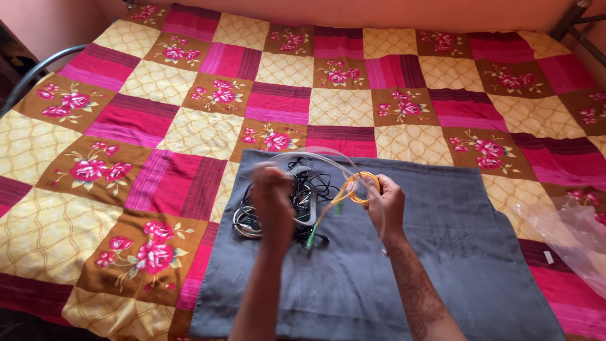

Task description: The person unties a plastic bag on a bed, removes a large bundle of tangled black cables, and then pulls out and coils a separate orange and white charging cable.

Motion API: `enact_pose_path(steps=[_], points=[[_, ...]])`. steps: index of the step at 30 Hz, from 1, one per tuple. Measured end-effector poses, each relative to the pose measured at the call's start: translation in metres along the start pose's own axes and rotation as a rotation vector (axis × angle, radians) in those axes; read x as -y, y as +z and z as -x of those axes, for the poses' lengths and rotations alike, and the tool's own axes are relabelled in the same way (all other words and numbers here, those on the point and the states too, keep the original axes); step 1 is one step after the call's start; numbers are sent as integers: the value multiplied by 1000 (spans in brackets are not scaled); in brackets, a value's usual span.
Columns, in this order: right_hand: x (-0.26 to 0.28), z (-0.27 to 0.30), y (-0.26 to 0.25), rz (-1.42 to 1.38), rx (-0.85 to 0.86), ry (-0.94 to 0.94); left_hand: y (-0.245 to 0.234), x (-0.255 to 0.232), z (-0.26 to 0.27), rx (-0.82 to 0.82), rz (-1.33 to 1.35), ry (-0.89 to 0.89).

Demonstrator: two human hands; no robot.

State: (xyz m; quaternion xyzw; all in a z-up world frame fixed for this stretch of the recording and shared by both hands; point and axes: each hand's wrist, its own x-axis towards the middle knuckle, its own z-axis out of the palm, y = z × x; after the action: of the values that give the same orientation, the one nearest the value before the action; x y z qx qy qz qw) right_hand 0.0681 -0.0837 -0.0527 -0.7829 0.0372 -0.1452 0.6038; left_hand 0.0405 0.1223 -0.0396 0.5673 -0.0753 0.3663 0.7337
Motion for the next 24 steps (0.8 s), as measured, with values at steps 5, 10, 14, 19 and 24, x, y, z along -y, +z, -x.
enact_pose_path(steps=[5,10,14,19,24], points=[[-6,-11,4,-216,211,62,-33,-35,-11,-102,123,33],[-5,-16,47,-429,455,-70,-25,-47,-1,-26,188,54],[-21,-6,62,-199,420,62,-18,-44,3,12,138,7],[-52,7,33,-362,429,229,1,-37,17,188,106,57],[-48,25,-22,-817,565,448,56,-17,47,318,5,-116]])
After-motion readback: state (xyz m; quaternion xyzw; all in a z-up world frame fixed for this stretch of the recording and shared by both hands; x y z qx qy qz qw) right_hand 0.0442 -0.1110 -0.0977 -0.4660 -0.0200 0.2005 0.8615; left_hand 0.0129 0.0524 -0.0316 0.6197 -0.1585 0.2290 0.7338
